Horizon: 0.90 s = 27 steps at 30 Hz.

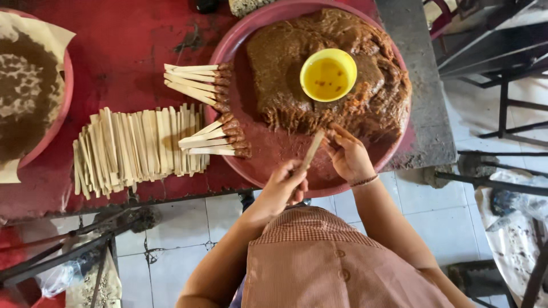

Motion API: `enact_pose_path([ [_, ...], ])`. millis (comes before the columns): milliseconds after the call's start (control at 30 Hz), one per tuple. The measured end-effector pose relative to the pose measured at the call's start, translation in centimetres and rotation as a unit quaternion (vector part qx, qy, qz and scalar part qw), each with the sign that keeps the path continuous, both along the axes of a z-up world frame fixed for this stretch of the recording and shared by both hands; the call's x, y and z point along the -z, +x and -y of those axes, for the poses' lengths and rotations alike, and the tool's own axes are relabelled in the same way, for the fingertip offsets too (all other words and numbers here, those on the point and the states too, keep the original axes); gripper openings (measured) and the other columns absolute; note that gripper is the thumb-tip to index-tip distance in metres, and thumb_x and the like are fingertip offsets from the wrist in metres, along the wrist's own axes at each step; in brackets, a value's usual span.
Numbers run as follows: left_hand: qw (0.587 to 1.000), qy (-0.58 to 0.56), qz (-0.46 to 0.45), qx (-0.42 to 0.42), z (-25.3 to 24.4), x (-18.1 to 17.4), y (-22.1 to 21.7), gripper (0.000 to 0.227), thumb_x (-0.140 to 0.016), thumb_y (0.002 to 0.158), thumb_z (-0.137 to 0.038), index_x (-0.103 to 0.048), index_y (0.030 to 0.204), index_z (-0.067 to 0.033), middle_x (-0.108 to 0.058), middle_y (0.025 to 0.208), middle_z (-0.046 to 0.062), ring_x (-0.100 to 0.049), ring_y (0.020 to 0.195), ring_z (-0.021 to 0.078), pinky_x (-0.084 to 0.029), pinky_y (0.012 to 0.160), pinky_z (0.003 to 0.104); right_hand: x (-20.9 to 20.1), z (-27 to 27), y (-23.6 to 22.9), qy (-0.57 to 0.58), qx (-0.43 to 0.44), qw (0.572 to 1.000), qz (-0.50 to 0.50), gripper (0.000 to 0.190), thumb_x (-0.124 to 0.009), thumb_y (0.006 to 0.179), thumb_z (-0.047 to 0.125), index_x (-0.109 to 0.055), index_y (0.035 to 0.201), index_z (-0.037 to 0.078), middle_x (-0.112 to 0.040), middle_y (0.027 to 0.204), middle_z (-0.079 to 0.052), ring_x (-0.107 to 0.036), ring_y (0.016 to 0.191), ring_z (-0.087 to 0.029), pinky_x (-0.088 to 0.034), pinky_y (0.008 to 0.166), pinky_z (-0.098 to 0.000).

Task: The person repeatedly picks up flat wooden sticks, scoops a brown paste from a large tray, and coats each stick by hand. The coated sticks are placed in a growing pile on the table. A small yellow bowl containing liquid sits on the tray, and the person occasionally dips their fingers into it before handling the paste.

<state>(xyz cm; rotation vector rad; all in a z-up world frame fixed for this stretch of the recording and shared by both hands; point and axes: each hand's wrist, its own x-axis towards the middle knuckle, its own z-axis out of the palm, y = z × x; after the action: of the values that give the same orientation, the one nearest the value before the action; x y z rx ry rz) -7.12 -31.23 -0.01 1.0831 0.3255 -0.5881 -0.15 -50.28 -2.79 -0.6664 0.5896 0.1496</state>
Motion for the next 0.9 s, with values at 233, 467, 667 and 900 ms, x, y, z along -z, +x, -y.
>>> enact_pose_path([
  [233, 0.989, -0.086, -0.121, -0.007, 4.6, 2.8, 1.0, 0.016, -0.052, 0.099, -0.020, -0.050, 0.111, -0.0097, -0.058, 0.062, 0.010, -0.045, 0.037, 0.0098, -0.025, 0.027, 0.016, -0.8, -0.3, 1.6, 0.033, -0.052, 0.998, -0.002, 0.035, -0.055, 0.093, 0.033, -0.063, 0.109, 0.002, -0.064, 0.093, -0.016, -0.065, 0.080, -0.026, -0.057, 0.080, -0.0423],
  [467, 0.987, -0.076, -0.128, -0.064, 5.4, 2.7, 2.0, 0.013, -0.056, 0.096, -0.014, -0.058, 0.099, -0.0009, -0.064, 0.072, 0.018, -0.060, 0.048, 0.0186, -0.039, 0.037, 0.019, -3.3, -0.7, 0.9, -0.046, -0.004, 0.994, 0.094, 0.048, -0.043, 0.081, -0.015, -0.051, 0.128, -0.008, -0.065, 0.098, -0.021, -0.069, 0.087, -0.036, -0.060, 0.073, -0.0399],
  [667, 0.932, 0.291, 0.184, 0.115, 5.0, 4.0, 2.8, 0.023, -0.063, 0.090, -0.018, -0.055, 0.109, -0.0081, -0.069, 0.070, 0.007, -0.068, 0.052, 0.0168, -0.053, 0.048, 0.025, -2.6, 1.6, 1.1, 0.198, -0.102, 0.973, 0.067, 0.069, -0.046, 0.089, 0.059, -0.051, 0.131, 0.004, -0.046, 0.143, -0.028, -0.043, 0.133, -0.047, -0.039, 0.103, -0.0554],
  [900, 0.652, 0.479, 0.587, -0.025, 5.9, 3.6, 3.5, 0.029, -0.053, 0.095, -0.014, -0.057, 0.122, -0.0038, -0.052, 0.061, 0.012, -0.062, 0.054, 0.0313, -0.055, 0.059, 0.035, -5.5, 1.5, 1.3, 0.230, -0.019, 0.973, 0.011, 0.091, -0.015, 0.088, 0.076, -0.053, 0.120, 0.001, -0.048, 0.143, -0.026, -0.043, 0.134, -0.046, -0.033, 0.105, -0.0559],
])
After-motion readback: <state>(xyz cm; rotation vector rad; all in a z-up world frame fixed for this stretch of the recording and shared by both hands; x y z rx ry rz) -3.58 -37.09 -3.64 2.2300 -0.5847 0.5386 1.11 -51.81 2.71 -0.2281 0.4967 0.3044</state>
